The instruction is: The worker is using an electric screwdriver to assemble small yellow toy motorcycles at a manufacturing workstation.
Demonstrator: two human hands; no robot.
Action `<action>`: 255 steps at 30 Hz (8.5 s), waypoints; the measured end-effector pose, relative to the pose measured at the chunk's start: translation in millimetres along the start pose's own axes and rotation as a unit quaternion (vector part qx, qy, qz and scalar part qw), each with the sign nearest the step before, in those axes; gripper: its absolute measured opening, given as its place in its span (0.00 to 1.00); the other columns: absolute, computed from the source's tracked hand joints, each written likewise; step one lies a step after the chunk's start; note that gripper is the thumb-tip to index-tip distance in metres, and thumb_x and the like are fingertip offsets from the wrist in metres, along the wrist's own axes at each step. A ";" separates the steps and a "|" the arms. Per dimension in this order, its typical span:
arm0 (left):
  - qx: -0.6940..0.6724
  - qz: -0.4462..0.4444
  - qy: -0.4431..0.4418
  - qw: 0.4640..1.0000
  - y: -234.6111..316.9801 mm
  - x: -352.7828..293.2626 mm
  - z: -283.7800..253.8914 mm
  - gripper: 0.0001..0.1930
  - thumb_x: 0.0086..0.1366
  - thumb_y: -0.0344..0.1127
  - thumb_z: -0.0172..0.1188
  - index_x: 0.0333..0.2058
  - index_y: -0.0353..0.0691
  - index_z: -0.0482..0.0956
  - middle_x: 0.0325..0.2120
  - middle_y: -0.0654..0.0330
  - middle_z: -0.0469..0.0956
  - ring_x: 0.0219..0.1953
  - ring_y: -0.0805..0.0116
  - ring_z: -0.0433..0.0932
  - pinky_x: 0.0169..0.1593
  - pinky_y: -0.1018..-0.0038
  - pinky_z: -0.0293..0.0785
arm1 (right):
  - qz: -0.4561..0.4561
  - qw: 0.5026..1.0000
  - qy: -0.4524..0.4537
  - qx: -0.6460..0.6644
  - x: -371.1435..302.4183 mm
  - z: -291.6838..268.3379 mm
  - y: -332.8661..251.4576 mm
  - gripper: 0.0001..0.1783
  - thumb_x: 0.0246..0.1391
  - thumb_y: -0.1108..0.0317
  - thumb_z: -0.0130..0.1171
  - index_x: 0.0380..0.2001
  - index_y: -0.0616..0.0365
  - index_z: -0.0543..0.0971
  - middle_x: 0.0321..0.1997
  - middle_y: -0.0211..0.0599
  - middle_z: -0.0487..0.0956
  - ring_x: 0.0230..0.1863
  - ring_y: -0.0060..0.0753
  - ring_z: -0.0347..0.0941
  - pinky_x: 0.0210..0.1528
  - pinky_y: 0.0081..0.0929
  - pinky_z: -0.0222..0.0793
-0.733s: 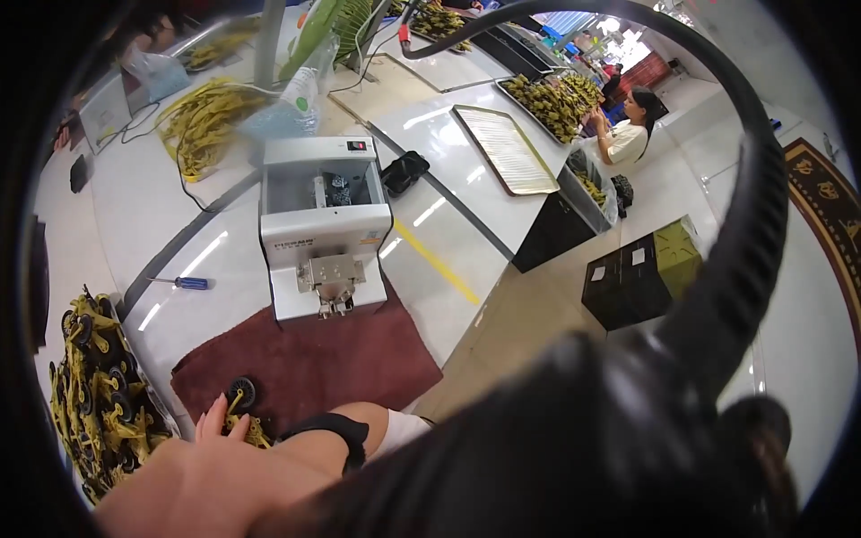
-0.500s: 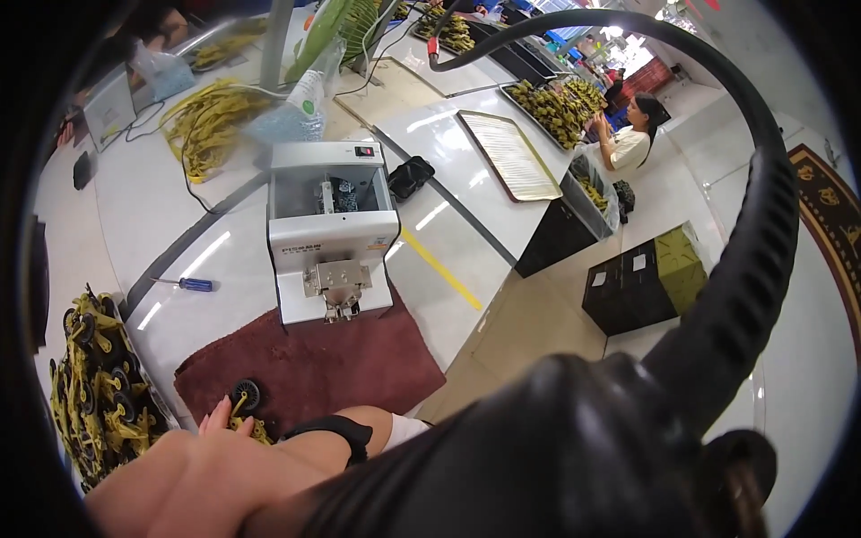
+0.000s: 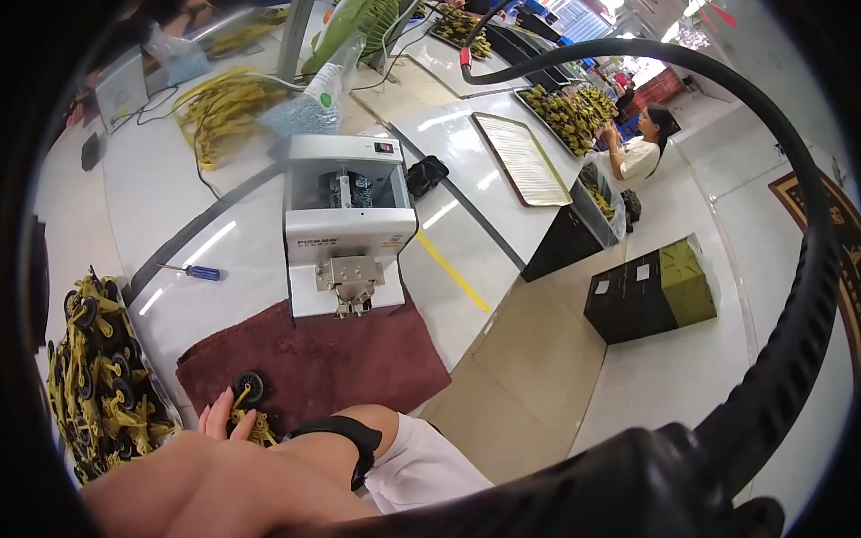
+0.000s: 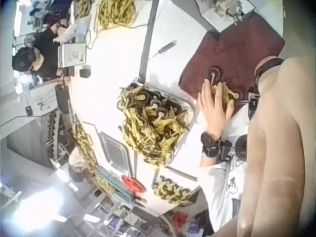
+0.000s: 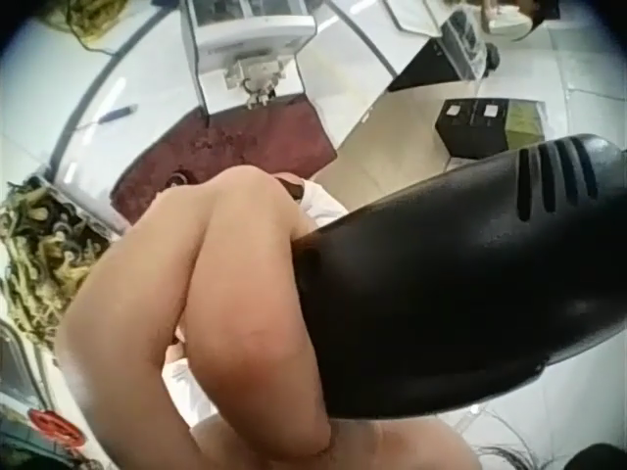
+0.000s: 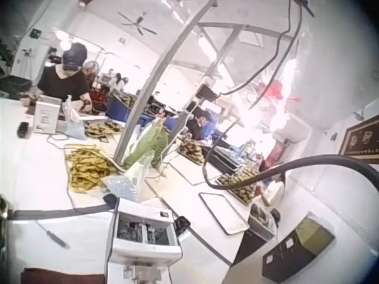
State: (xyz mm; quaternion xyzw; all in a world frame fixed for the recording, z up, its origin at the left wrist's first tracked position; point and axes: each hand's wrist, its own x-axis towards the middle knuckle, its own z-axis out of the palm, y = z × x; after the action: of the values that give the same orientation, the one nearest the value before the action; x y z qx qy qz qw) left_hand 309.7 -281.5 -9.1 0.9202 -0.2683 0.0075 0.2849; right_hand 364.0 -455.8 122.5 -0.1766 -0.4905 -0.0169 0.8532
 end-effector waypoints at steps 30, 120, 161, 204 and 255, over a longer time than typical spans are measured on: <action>-0.018 -0.009 -0.001 1.000 -1.1 -3.0 0.8 0.27 0.57 0.52 0.52 0.49 0.39 0.70 0.57 0.42 0.58 0.57 0.43 0.60 0.58 0.48 0.49 | -0.003 0.994 0.045 -0.098 14.0 12.1 13.4 0.10 0.49 0.64 0.57 0.22 0.59 0.73 0.29 0.41 0.78 0.28 0.34 0.75 0.29 0.24 0.72; -0.006 -0.025 0.032 0.999 -6.2 -9.7 12.1 0.44 0.44 0.64 0.61 0.56 0.42 0.65 0.61 0.43 0.54 0.59 0.49 0.58 0.57 0.58 0.49 | 0.077 0.827 0.268 -0.488 -81.3 -45.7 -57.5 0.51 0.42 0.24 0.46 0.55 0.58 0.59 0.15 0.34 0.67 0.13 0.31 0.63 0.25 0.35 0.66; -0.082 -0.003 0.070 0.994 -9.9 -15.6 7.0 0.43 0.44 0.50 0.66 0.57 0.38 0.60 0.60 0.45 0.54 0.59 0.51 0.58 0.57 0.58 0.52 | 0.097 0.890 0.205 -0.396 -65.1 8.8 7.8 0.47 0.43 0.27 0.50 0.53 0.57 0.62 0.17 0.34 0.67 0.13 0.31 0.62 0.22 0.32 0.60; -0.002 -0.008 0.033 0.999 -5.9 -14.6 9.2 0.25 0.49 0.51 0.62 0.46 0.50 0.73 0.61 0.56 0.58 0.56 0.51 0.61 0.53 0.57 0.56 | 0.105 0.897 0.074 -0.423 -25.1 -20.4 -7.3 0.40 0.45 0.37 0.57 0.50 0.58 0.61 0.22 0.35 0.72 0.18 0.30 0.66 0.25 0.28 0.63; -0.118 0.008 0.073 0.990 -14.5 -19.1 1.4 0.26 0.45 0.47 0.66 0.43 0.48 0.74 0.61 0.45 0.53 0.56 0.54 0.62 0.54 0.63 0.57 | 0.141 0.890 0.066 -0.428 -44.3 -9.2 67.1 0.44 0.49 0.32 0.48 0.53 0.61 0.57 0.18 0.36 0.68 0.13 0.30 0.64 0.22 0.30 0.62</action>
State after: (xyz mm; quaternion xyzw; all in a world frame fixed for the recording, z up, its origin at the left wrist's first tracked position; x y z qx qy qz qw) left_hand 300.3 -262.9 -21.0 0.8751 -0.2528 0.0447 0.4102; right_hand 362.2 -402.2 61.8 -0.5905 -0.3480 -0.1167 0.7187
